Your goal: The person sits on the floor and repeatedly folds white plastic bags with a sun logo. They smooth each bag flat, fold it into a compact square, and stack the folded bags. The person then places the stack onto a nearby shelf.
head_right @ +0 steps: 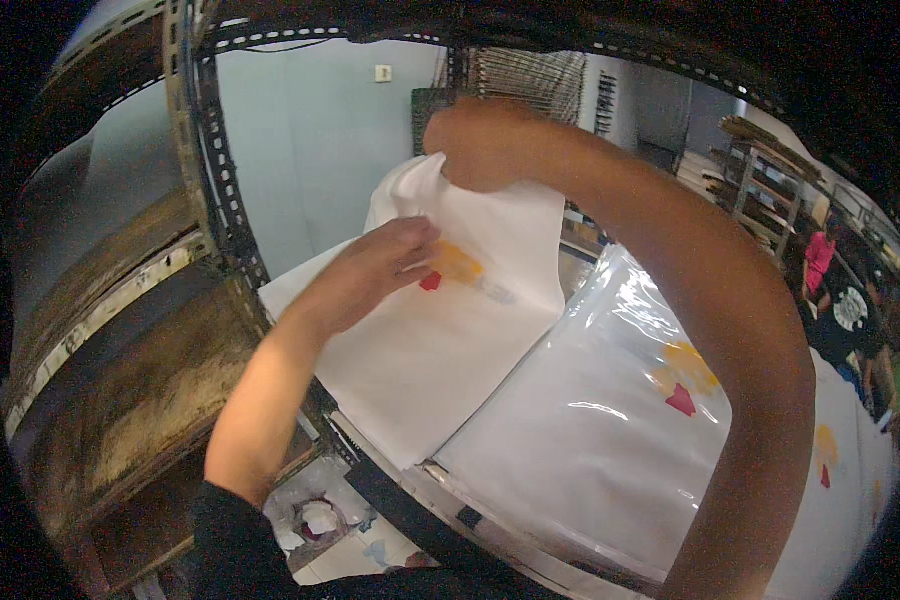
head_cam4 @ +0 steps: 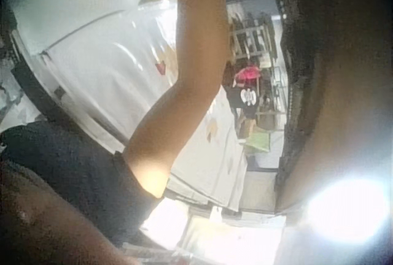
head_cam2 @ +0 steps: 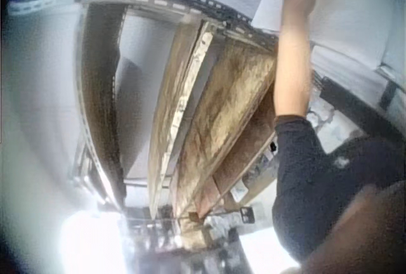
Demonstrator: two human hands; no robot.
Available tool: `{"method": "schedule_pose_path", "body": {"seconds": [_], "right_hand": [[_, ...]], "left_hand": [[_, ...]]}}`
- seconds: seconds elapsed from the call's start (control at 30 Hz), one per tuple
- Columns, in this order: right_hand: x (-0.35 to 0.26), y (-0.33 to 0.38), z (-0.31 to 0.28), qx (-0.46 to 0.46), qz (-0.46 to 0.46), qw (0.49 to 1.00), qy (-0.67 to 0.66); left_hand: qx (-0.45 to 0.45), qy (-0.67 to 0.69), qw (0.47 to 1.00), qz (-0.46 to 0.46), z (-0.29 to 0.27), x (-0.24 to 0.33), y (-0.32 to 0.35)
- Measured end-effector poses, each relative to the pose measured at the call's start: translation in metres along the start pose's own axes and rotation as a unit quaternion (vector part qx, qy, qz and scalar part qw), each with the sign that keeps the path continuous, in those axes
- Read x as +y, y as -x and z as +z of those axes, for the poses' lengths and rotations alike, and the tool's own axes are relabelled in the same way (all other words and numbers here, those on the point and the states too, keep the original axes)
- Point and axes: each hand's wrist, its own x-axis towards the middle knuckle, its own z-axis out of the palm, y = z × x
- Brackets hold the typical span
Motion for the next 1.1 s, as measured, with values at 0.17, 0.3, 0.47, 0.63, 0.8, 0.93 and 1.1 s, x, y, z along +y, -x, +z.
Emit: {"method": "schedule_pose_path", "body": {"seconds": [0.17,0.3,0.47,0.63,0.8,0.93,1.1], "right_hand": [[-0.019,0.016,-0.009,0.023,0.046,0.998,0.036],[-0.012,0.015,-0.013,0.026,0.06,0.997,0.037],[-0.008,0.017,-0.017,0.032,0.056,0.997,0.04],[-0.028,0.015,-0.022,0.04,0.02,0.999,0.024],[-0.029,0.012,-0.025,0.041,0.032,0.998,0.041],[-0.037,0.017,-0.029,0.029,0.039,0.998,0.048],[-0.051,0.018,-0.03,0.05,0.014,0.997,0.06]], "left_hand": [[0.183,-0.137,0.966,0.123,0.023,-0.034,-0.016],[0.293,-0.661,0.636,0.269,0.001,-0.052,-0.017],[0.306,-0.482,0.812,0.124,0.005,0.007,-0.007],[0.323,-0.215,0.914,0.119,0.008,0.027,-0.019],[0.485,-0.4,0.754,0.191,-0.034,0.022,-0.018],[0.465,-0.491,0.726,0.126,-0.039,0.047,0.001],[0.463,-0.555,0.691,0.028,-0.065,0.066,0.024]]}}
